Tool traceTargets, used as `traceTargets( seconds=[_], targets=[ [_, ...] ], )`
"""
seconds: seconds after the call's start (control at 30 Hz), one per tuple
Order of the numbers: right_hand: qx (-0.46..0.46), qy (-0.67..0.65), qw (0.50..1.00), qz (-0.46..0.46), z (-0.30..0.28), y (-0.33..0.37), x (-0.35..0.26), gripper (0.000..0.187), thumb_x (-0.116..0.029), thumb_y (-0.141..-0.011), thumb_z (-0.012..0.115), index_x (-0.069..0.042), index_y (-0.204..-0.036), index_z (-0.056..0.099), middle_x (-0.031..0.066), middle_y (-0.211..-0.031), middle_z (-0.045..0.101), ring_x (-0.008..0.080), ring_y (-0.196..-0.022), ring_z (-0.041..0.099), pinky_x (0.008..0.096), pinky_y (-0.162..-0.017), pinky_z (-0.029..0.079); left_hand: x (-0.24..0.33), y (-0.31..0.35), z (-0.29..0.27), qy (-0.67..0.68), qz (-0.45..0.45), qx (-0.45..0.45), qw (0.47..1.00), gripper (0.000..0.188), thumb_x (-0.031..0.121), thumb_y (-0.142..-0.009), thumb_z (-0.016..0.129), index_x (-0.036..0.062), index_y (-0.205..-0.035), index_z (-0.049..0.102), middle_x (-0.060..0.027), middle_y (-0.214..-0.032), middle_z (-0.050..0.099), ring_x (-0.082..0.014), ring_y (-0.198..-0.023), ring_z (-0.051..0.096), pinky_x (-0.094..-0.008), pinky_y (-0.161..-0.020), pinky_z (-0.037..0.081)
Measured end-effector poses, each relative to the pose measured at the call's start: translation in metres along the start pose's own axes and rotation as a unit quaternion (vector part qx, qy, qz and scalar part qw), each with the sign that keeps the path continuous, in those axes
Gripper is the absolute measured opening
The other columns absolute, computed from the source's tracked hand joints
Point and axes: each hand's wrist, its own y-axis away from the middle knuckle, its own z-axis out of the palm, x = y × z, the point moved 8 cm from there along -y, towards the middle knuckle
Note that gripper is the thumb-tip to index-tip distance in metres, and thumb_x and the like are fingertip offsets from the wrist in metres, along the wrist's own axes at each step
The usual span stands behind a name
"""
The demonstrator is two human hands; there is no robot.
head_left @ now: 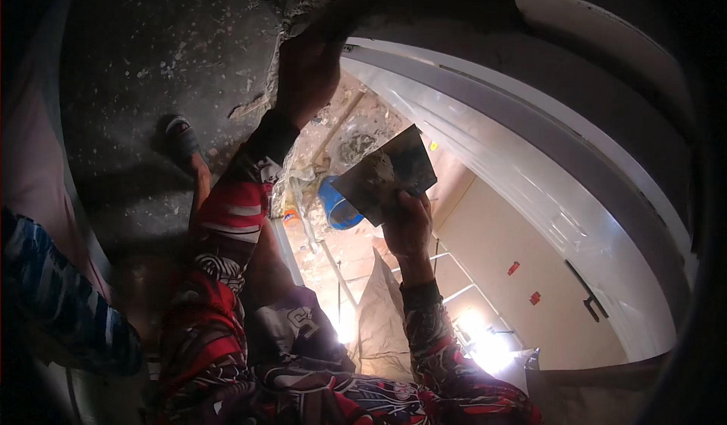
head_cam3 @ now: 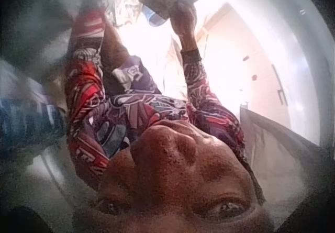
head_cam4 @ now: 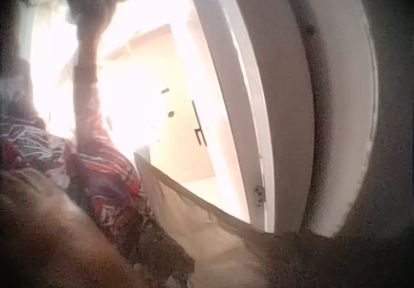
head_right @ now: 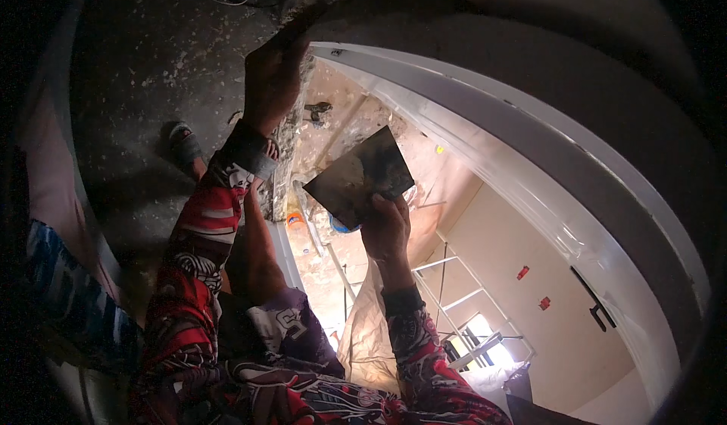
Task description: The person scoops plaster using metal putty knives, applies and smooths the plaster along the door frame, and lifts a plastic sheet over the doorway.
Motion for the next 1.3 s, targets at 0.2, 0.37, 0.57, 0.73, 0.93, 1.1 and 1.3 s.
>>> traceTargets(
  seconds=[0.2,0.37,0.57,0.73,0.93,1.1,1.3],
  targets=[
    [-0.004,0.006,1.0,-0.007,-0.001,0.002,0.002,0.038,-0.002,-0.087,0.049,0.001,-0.126,0.05,0.0153,-0.124,0.058,0.0339,-0.116,0.055,0.0484,-0.102,0.043,0.0,0.005,0.015,0.002,0.022,0.036,0.999,0.03,0.02,-0.097,0.055,0.008,-0.124,0.061,-0.0159,-0.107,0.069,-0.0165,-0.091,0.068,-0.031,-0.075,0.051],
    [0.022,0.005,1.0,-0.014,-0.008,0.0,0.003,0.038,-0.002,-0.087,0.049,0.001,-0.125,0.051,0.0139,-0.121,0.059,0.0297,-0.113,0.057,0.0457,-0.099,0.045,0.018,0.003,0.026,0.012,0.03,0.017,0.999,0.031,0.004,-0.085,0.059,0.0066,-0.116,0.062,-0.0193,-0.111,0.064,-0.038,-0.102,0.061,-0.0398,-0.086,0.052],
    [0.005,0.039,0.999,-0.02,0.0,0.0,0.001,0.037,-0.002,-0.087,0.049,0.0,-0.124,0.051,0.0119,-0.119,0.059,0.027,-0.111,0.057,0.0425,-0.097,0.045,0.022,0.029,0.019,-0.016,0.018,-0.008,1.0,0.035,0.003,-0.082,0.059,0.005,-0.117,0.062,-0.0191,-0.114,0.064,-0.0369,-0.105,0.061,-0.0401,-0.088,0.051],
    [-0.009,0.106,0.993,-0.053,-0.008,0.0,0.002,0.035,-0.003,-0.088,0.049,0.0,-0.123,0.052,0.0112,-0.118,0.059,0.0266,-0.11,0.057,0.042,-0.096,0.045,0.026,0.032,-0.003,-0.006,0.008,-0.08,0.997,0.03,0.011,-0.089,0.058,0.005,-0.117,0.063,-0.0162,-0.115,0.065,-0.0286,-0.105,0.062,-0.0359,-0.088,0.049],
    [-0.006,0.08,0.996,-0.028,0.0,-0.002,0.0,0.034,-0.002,-0.087,0.049,-0.001,-0.121,0.052,0.0119,-0.118,0.059,0.0278,-0.112,0.057,0.0435,-0.099,0.045,-0.011,0.046,-0.046,-0.006,-0.165,-0.102,0.981,0.033,0.021,-0.092,0.054,0.0023,-0.118,0.062,-0.019,-0.099,0.069,-0.0295,-0.093,0.067,-0.0352,-0.083,0.049],
    [-0.004,0.086,0.996,-0.038,0.0,-0.001,0.004,0.035,-0.001,-0.088,0.048,0.0,-0.122,0.051,0.0124,-0.118,0.06,0.0281,-0.112,0.057,0.0443,-0.1,0.045,-0.059,0.038,-0.045,-0.023,-0.189,-0.058,0.98,0.035,0.024,-0.089,0.056,0.0,-0.114,0.062,-0.0231,-0.1,0.067,-0.0333,-0.095,0.066,-0.0384,-0.082,0.048],
    [0.005,0.018,1.0,-0.012,-0.002,0.001,0.01,0.034,-0.001,-0.089,0.047,-0.001,-0.123,0.051,0.0132,-0.118,0.059,0.0284,-0.112,0.057,0.0445,-0.1,0.045,-0.078,0.014,-0.032,-0.114,-0.141,-0.119,0.976,0.035,0.021,-0.087,0.055,-0.0002,-0.114,0.061,-0.0257,-0.101,0.065,-0.0389,-0.097,0.063,-0.0417,-0.081,0.049]
  ],
)
